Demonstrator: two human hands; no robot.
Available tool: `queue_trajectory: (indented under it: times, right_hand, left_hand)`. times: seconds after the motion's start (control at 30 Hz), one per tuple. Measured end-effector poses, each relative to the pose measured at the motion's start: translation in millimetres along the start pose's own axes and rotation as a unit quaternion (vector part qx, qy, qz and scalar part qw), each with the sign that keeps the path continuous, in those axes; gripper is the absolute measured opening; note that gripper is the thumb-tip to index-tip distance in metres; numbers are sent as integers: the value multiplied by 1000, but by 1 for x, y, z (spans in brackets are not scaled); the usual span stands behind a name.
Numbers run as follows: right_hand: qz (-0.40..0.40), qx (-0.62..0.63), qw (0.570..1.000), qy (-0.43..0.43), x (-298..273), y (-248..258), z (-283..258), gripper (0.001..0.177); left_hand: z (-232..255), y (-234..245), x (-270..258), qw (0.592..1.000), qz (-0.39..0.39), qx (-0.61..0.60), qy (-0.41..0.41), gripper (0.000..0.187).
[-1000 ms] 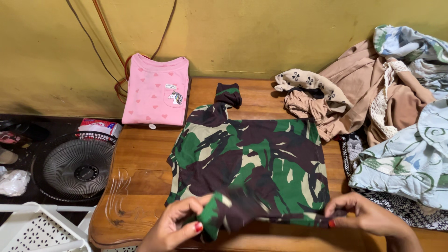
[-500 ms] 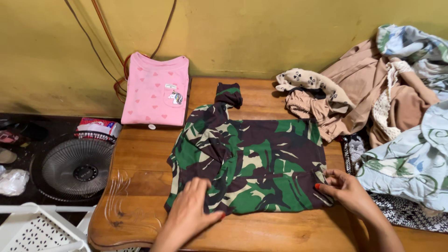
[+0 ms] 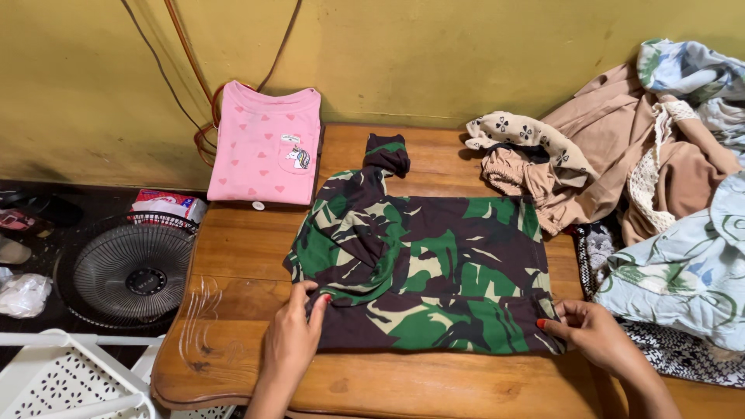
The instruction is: The person removes clothes from a pink laundry basket and folds them on a wooden table. They fold a brown shirt, a pink shirt, and a camouflage shirt one by one, smoothing and aligning each before stacking them on the table.
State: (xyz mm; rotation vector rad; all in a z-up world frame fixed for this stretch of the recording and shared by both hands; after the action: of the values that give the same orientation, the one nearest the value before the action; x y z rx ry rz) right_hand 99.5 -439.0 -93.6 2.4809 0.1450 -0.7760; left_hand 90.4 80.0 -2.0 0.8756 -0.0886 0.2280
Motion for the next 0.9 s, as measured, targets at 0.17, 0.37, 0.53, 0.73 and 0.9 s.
queue_trajectory:
  times: [0.17, 0.37, 0.53, 0.73, 0.9]
  right_hand:
    - [7, -83, 997, -7, -18, 1, -33, 27]
    - [149, -369, 917, 33, -41, -8, -143, 40]
    - [129, -313, 873, 351, -45, -78, -240, 46]
    - [-12, -305, 700, 645, -78, -210, -291, 63]
    - [73, -417, 679, 600, -42, -245, -286, 29]
  left_hand:
    - [-16, -5, -5, 997, -40, 57, 24, 58]
    - [-28, -1, -2, 992, -116, 10, 51, 46]
    - [-34, -5, -5, 994, -99, -5, 55, 24]
    - [-26, -5, -9, 998, -54, 24, 8, 25]
    - [-24, -5, -10, 998, -60, 21, -17, 19]
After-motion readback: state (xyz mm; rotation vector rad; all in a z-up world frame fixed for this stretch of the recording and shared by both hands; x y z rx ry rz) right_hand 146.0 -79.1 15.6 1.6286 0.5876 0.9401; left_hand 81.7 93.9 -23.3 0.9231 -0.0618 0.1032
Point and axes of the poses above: each hand's wrist, its own x-axis towards the middle knuckle, its own y-axis out of the back of the hand, z = x × y, the point moved 5 cm from there along x, towards the middle knuckle, and after that the axes turned 2 degrees about -z, right-handed, at the moved point
